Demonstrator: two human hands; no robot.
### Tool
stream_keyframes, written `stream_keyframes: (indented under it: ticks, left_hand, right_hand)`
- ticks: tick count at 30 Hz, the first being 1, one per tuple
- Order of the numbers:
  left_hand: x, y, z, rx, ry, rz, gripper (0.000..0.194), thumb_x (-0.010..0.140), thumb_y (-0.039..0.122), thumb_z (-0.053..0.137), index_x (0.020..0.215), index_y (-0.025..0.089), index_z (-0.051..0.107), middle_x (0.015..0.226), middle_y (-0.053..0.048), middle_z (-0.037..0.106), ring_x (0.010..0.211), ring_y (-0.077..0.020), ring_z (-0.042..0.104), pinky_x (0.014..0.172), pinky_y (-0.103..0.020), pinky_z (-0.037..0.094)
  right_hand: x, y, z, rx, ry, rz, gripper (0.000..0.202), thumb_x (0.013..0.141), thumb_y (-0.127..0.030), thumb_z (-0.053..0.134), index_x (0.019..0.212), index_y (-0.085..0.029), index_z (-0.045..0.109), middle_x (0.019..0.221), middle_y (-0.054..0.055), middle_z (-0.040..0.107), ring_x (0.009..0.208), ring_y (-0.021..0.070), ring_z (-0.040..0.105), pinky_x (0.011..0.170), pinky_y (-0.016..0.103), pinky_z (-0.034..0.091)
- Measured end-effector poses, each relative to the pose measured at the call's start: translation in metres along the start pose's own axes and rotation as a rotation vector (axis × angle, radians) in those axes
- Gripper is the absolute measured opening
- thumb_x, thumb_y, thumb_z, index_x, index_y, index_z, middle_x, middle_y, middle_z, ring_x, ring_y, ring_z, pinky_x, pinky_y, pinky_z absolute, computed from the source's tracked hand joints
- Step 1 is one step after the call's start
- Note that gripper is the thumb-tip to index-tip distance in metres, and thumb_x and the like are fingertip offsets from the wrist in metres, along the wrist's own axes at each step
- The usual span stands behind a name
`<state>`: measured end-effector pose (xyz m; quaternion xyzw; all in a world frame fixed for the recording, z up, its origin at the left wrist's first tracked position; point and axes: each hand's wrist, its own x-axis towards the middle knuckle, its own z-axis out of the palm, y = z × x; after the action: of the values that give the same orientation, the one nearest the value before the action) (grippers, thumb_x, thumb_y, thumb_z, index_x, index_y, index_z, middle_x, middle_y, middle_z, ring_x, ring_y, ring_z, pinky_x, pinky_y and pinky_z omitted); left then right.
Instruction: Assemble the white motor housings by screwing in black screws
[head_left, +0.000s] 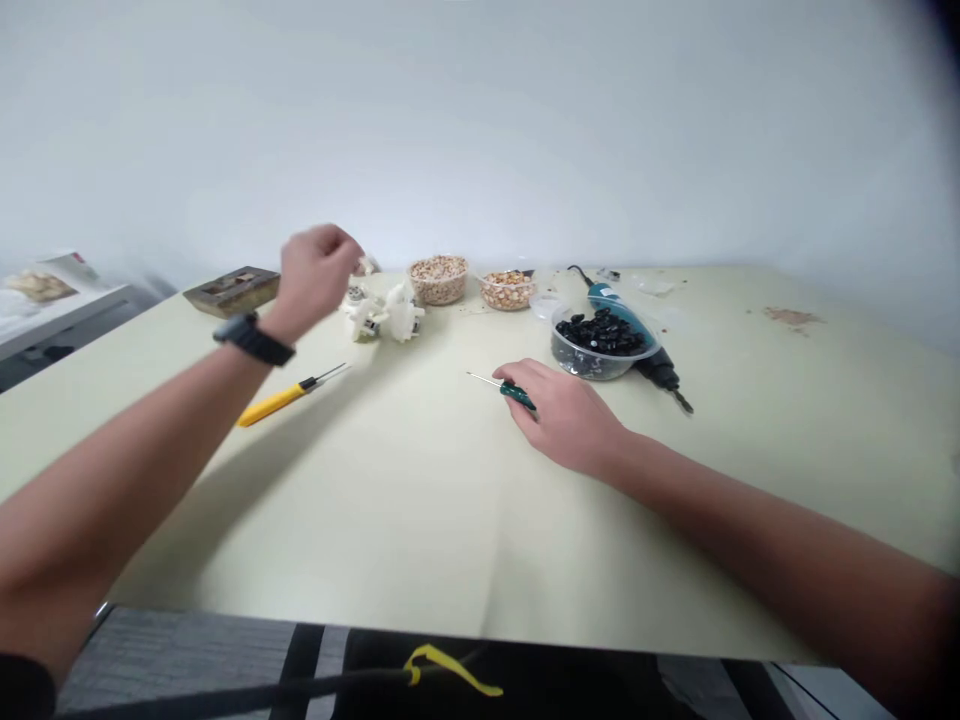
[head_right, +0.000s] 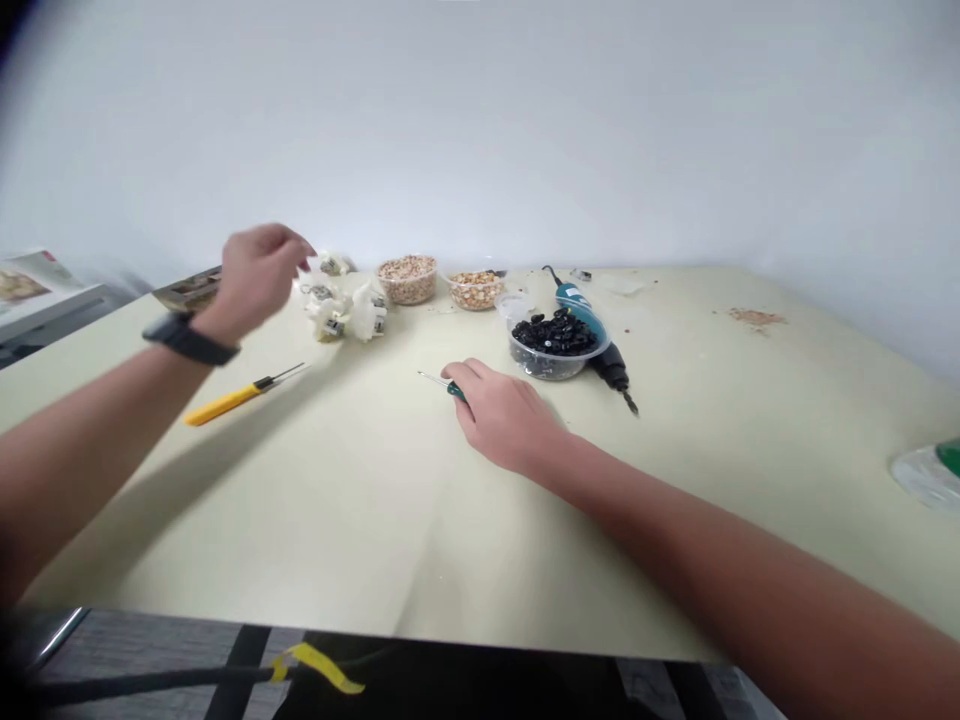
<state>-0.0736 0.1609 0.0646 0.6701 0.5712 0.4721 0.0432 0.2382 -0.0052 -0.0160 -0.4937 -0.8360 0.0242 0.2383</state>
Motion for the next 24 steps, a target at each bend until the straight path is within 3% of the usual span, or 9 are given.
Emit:
stream_keyframes:
  ticks: [4,7,10,12,15,17,20,22,24]
  left_hand:
    - [0.099,-0.050,0.022,0.168,-0.013,-0.164,0.017,0.070,-0.004,0.078,0.075,0.010,0.068,0.054,0.010,0.046,0.068,-0.0082,0.039,0.081,-0.025,0.041]
    - [0.133,-0.084,0.042,0.241,-0.101,-0.219,0.015,0.082,0.011,0.082,0.088,0.010,0.068,0.078,0.004,0.063,0.082,-0.0114,0.057,0.094,-0.032,0.051]
    - [0.146,-0.108,0.059,0.291,-0.193,-0.241,0.030,0.098,0.035,0.073,0.118,0.014,0.067,0.118,-0.007,0.070,0.109,-0.0205,0.068,0.096,-0.040,0.059]
    - [0.150,-0.117,0.068,0.300,-0.224,-0.246,0.035,0.099,0.038,0.071,0.124,0.014,0.066,0.121,-0.008,0.069,0.111,-0.0210,0.068,0.097,-0.041,0.059]
    - [0.155,-0.123,0.076,0.290,-0.220,-0.242,0.026,0.097,0.038,0.074,0.100,0.013,0.067,0.095,-0.002,0.068,0.093,-0.0152,0.064,0.095,-0.036,0.053]
    - [0.157,-0.122,0.079,0.286,-0.205,-0.233,0.031,0.089,0.031,0.083,0.077,0.012,0.061,0.070,0.007,0.051,0.078,-0.0100,0.047,0.095,-0.027,0.042]
    - [0.158,-0.121,0.077,0.297,-0.201,-0.213,0.044,0.072,0.017,0.095,0.065,0.013,0.052,0.061,0.009,0.027,0.075,-0.0104,0.024,0.085,-0.018,0.028]
    - [0.157,-0.120,0.076,0.313,-0.228,-0.203,0.045,0.064,0.012,0.098,0.068,0.012,0.053,0.062,0.010,0.030,0.074,-0.0103,0.024,0.078,-0.019,0.026]
    - [0.154,-0.119,0.077,0.322,-0.258,-0.185,0.038,0.071,0.018,0.095,0.075,0.012,0.057,0.067,0.008,0.043,0.074,-0.0097,0.035,0.076,-0.021,0.032]
  right_hand:
    - [0.001,-0.002,0.001,0.022,-0.018,-0.009,0.028,0.102,-0.018,0.050,0.127,-0.022,0.062,0.124,0.008,0.073,0.103,0.0241,0.071,0.086,0.034,0.051]
    - [0.001,-0.001,0.000,0.046,-0.026,-0.002,0.028,0.102,-0.017,0.050,0.127,-0.023,0.062,0.125,0.008,0.073,0.102,0.0236,0.071,0.085,0.035,0.051]
    - [0.000,-0.001,0.000,0.055,-0.020,0.000,0.028,0.102,-0.017,0.049,0.127,-0.022,0.062,0.123,0.007,0.073,0.101,0.0235,0.071,0.085,0.036,0.051]
    - [0.000,-0.001,0.000,0.055,-0.016,-0.002,0.028,0.103,-0.017,0.048,0.126,-0.022,0.062,0.123,0.007,0.073,0.100,0.0231,0.071,0.083,0.036,0.051]
    - [0.001,-0.004,-0.001,0.051,-0.026,0.002,0.027,0.102,-0.016,0.048,0.124,-0.022,0.063,0.123,0.007,0.073,0.097,0.0222,0.072,0.079,0.035,0.050]
    - [0.001,-0.005,-0.003,0.051,-0.036,0.004,0.027,0.102,-0.016,0.048,0.123,-0.021,0.063,0.124,0.008,0.073,0.095,0.0218,0.071,0.077,0.035,0.049]
    - [0.002,-0.006,-0.008,0.059,-0.043,0.014,0.026,0.103,-0.015,0.047,0.123,-0.020,0.063,0.125,0.009,0.073,0.095,0.0214,0.071,0.077,0.035,0.050]
    - [0.002,-0.006,-0.010,0.060,-0.044,0.023,0.027,0.102,-0.015,0.047,0.123,-0.020,0.064,0.125,0.008,0.073,0.096,0.0218,0.071,0.078,0.035,0.050]
    - [0.003,-0.006,-0.011,0.050,-0.043,0.028,0.027,0.102,-0.015,0.047,0.123,-0.020,0.064,0.126,0.008,0.073,0.097,0.0224,0.071,0.078,0.036,0.049]
